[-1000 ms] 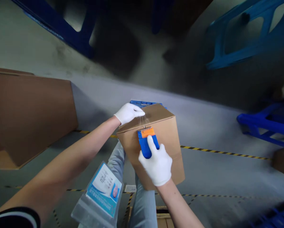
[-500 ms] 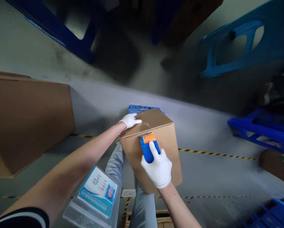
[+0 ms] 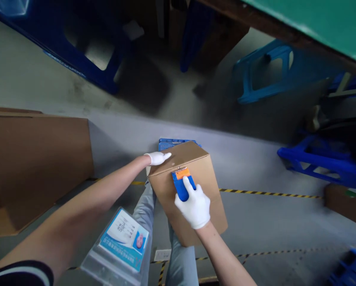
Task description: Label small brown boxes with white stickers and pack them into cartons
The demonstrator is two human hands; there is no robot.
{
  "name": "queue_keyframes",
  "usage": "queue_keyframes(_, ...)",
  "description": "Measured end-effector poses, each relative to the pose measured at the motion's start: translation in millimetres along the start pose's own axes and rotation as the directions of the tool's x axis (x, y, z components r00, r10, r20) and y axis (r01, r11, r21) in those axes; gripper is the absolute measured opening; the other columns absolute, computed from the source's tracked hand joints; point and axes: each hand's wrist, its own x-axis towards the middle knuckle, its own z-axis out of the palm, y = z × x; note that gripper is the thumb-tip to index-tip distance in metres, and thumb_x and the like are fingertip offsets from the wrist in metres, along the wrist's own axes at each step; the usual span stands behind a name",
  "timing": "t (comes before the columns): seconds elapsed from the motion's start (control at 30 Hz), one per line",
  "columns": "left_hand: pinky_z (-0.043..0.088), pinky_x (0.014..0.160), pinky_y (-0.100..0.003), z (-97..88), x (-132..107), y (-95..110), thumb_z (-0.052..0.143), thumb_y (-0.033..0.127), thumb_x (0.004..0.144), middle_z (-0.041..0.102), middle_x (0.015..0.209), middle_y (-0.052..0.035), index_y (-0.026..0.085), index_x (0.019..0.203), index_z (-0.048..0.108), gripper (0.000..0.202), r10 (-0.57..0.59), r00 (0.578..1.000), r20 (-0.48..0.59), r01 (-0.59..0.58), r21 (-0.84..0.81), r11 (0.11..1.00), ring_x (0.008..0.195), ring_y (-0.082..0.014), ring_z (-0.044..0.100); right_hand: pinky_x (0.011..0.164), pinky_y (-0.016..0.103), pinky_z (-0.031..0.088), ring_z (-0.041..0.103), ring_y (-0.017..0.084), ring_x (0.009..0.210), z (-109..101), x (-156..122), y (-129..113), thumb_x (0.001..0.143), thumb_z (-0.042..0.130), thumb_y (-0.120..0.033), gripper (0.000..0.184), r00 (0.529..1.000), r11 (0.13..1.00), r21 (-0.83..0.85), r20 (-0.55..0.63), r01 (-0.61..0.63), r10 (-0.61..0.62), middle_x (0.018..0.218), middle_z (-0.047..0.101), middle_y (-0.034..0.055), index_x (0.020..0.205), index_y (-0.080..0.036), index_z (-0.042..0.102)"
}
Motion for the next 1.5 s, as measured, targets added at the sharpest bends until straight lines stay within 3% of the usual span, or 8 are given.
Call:
queue_keyframes(0.17,0.038,0.117,-0.042,19.7,-6.9,43.0,0.038,0.062,0.098,0.057,0.154,-0.0154,0.022,0.136,0.063,0.060,0.097,0.993,-0.071,-0.101,-0.046,0.994,0.146,-0.0338,0.049,0.062,0.029,0.041,0.063,0.019,0.069,-4.8,1.5,-5.5,0.085,0.063,-0.045,0.062,0.999,0.999,-0.033,0.042,-0.020,0.021,0.092,0.063,0.0047,0.145,-0.031,0.060)
queue_keyframes(0.27,0.036,0.117,-0.052,36.9,4.7,76.8,0.048,0.073,0.089,0.048,0.159,-0.0250,0.015,0.146,0.054,0.082,-0.058,0.989,-0.138,0.039,-0.136,0.990,0.149,-0.0432,0.042,0.062,0.029,0.040,0.062,0.020,0.069,-10.6,6.6,-6.1,0.084,0.064,-0.047,0.066,0.996,0.999,-0.051,0.089,-0.019,0.023,0.092,0.062,0.0042,0.148,-0.034,0.056)
queue_keyframes(0.4,0.040,0.112,-0.048,49.2,24.3,89.1,0.046,0.079,0.087,0.067,0.137,-0.0217,0.017,0.134,0.065,0.080,-0.119,0.958,-0.260,0.090,-0.118,0.989,0.134,-0.0410,0.058,0.064,0.029,0.040,0.060,0.019,0.069,-9.9,-3.2,11.6,0.085,0.065,-0.051,0.071,0.995,0.999,-0.025,0.093,0.047,-0.044,0.094,0.062,0.0043,0.152,-0.036,0.049)
queue_keyframes(0.53,0.043,0.106,-0.050,71.6,23.3,89.7,0.039,0.083,0.091,0.073,0.115,-0.0230,0.011,0.109,0.075,0.083,-0.048,0.752,-0.657,0.062,-0.002,0.998,0.123,-0.0430,0.062,0.060,0.027,0.035,0.055,0.016,0.065,19.4,-65.6,58.9,0.085,0.064,-0.052,0.071,0.994,0.994,-0.019,0.022,0.106,-0.105,0.091,0.059,0.0036,0.152,-0.033,0.050)
queue_keyframes(0.67,0.040,0.107,-0.050,89.8,16.6,97.9,0.039,0.073,0.100,0.072,0.113,-0.0197,0.007,0.116,0.073,0.076,-0.009,0.613,-0.790,0.116,0.079,0.990,0.125,-0.0402,0.060,0.056,0.024,0.031,0.053,0.014,0.062,70.6,-160.7,132.2,0.086,0.064,-0.051,0.063,0.983,0.989,-0.020,-0.101,0.149,-0.150,0.085,0.055,0.0026,0.145,-0.030,0.058)
queue_keyframes(0.87,0.002,0.131,-0.053,128.4,17.5,107.9,0.049,0.065,0.101,0.029,0.171,-0.0093,0.012,0.165,0.022,0.088,0.201,0.376,-0.905,0.250,0.308,0.918,0.158,-0.0336,0.015,0.052,0.024,0.032,0.055,0.015,0.058,138.8,-285.0,246.1,0.087,0.064,-0.054,0.054,0.968,0.974,-0.031,-0.109,0.224,-0.226,0.079,0.055,0.0022,0.135,-0.028,0.065)
queue_keyframes(1.13,-0.022,0.129,-0.053,239.6,10.4,131.3,0.061,0.066,0.095,0.011,0.177,-0.0031,0.011,0.165,0.017,0.100,0.305,0.465,-0.831,0.176,0.424,0.889,0.159,-0.0314,-0.005,0.053,0.024,0.036,0.054,0.015,0.057,194.0,-385.4,321.4,0.088,0.068,-0.049,0.041,0.975,0.980,-0.018,-0.096,0.198,-0.199,0.075,0.054,0.0017,0.124,-0.030,0.073)
queue_keyframes(1.5,-0.026,0.129,-0.048,354.4,-0.7,145.3,0.059,0.073,0.084,0.026,0.173,0.0095,0.026,0.168,0.020,0.103,0.333,0.718,-0.612,-0.029,0.452,0.892,0.159,-0.0310,-0.025,0.054,0.023,0.032,0.053,0.014,0.060,248.0,-391.0,327.7,0.091,0.064,-0.050,0.044,0.987,0.987,0.022,-0.020,0.158,-0.158,0.078,0.054,0.0024,0.128,-0.029,0.072)
